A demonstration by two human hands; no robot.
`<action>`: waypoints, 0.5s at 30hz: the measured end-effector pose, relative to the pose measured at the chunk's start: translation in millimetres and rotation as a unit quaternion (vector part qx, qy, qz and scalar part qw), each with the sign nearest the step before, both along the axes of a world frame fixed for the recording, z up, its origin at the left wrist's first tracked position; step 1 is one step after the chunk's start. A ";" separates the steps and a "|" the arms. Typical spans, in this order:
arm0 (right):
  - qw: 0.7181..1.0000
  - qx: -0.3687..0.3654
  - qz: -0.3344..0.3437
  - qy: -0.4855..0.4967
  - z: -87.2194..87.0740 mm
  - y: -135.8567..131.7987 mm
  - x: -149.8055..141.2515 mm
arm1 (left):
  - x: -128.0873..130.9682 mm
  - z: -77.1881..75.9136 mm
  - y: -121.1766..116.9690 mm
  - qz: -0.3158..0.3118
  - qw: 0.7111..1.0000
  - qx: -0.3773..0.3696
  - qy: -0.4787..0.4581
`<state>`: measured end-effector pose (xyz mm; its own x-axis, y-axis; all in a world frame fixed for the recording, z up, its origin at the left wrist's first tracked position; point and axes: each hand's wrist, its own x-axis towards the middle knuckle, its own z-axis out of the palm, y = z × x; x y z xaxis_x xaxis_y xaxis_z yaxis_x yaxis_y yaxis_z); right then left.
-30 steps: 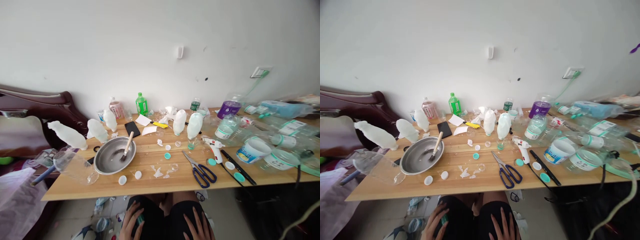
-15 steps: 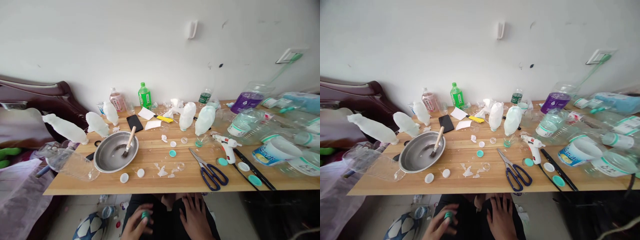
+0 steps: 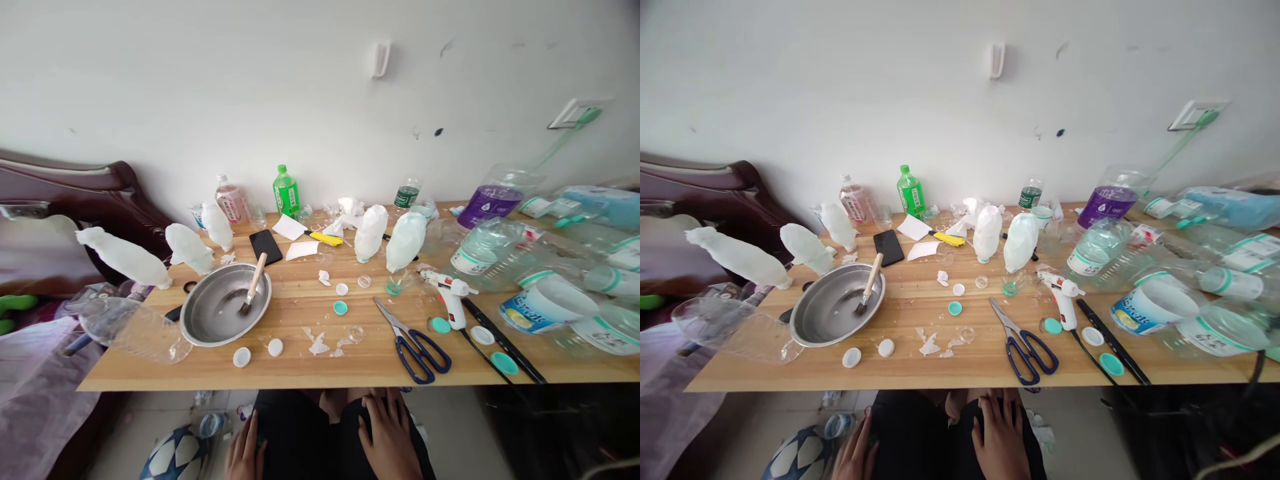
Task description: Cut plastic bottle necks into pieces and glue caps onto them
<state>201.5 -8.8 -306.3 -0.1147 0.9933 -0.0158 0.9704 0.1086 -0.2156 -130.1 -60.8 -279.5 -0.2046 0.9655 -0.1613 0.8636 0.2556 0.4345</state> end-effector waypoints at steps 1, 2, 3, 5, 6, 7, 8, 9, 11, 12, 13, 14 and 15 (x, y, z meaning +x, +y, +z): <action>1.000 0.002 0.001 0.000 0.3 -0.6 0.1 | 8.4 -0.3 2.6 0.003 1.000 -0.007 -0.008; 1.000 0.003 0.004 0.000 0.8 -1.2 -0.2 | 17.7 1.5 6.3 0.007 1.000 -0.022 -0.008; 1.000 0.004 0.006 -0.001 1.6 -1.7 -0.8 | 26.8 4.6 11.5 0.018 0.999 -0.041 -0.002; 1.000 0.005 0.007 -0.003 3.8 -2.1 -3.0 | 41.2 12.2 27.4 0.040 0.996 -0.080 0.009; 1.000 0.004 0.007 -0.005 5.0 -2.1 -4.3 | 45.2 15.2 37.3 0.041 0.995 -0.090 0.002; 1.000 0.004 0.007 -0.006 6.3 -1.9 -5.5 | 46.8 17.1 47.7 0.037 0.995 -0.088 -0.014; 1.000 0.004 0.008 -0.007 7.5 -1.7 -6.5 | 46.4 17.8 57.5 0.036 0.996 -0.079 -0.027; 1.000 0.006 0.010 -0.006 8.6 -1.5 -7.1 | 44.4 17.4 65.7 0.026 0.996 -0.073 -0.035; 1.000 0.010 0.014 -0.005 10.1 -1.6 -7.1 | 37.4 14.9 73.7 0.005 0.997 -0.057 -0.047; 1.000 0.014 0.014 -0.003 10.2 -1.9 -6.5 | 33.2 13.4 72.8 -0.006 0.997 -0.052 -0.050; 1.000 0.017 0.013 -0.002 10.0 -2.2 -5.7 | 28.9 11.9 68.8 -0.014 0.997 -0.045 -0.054; 1.000 0.020 0.011 0.000 9.4 -2.7 -4.9 | 24.4 10.4 62.3 -0.018 0.998 -0.034 -0.057; 1.000 0.024 0.008 0.003 8.5 -3.2 -4.1 | 20.0 8.9 54.2 -0.019 0.998 -0.020 -0.060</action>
<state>197.3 -12.0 -297.8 -0.1312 0.9908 0.0323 0.9672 0.1351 -0.2152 -110.1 -6.6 -270.6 -0.1450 0.9644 -0.2209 0.8152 0.2430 0.5258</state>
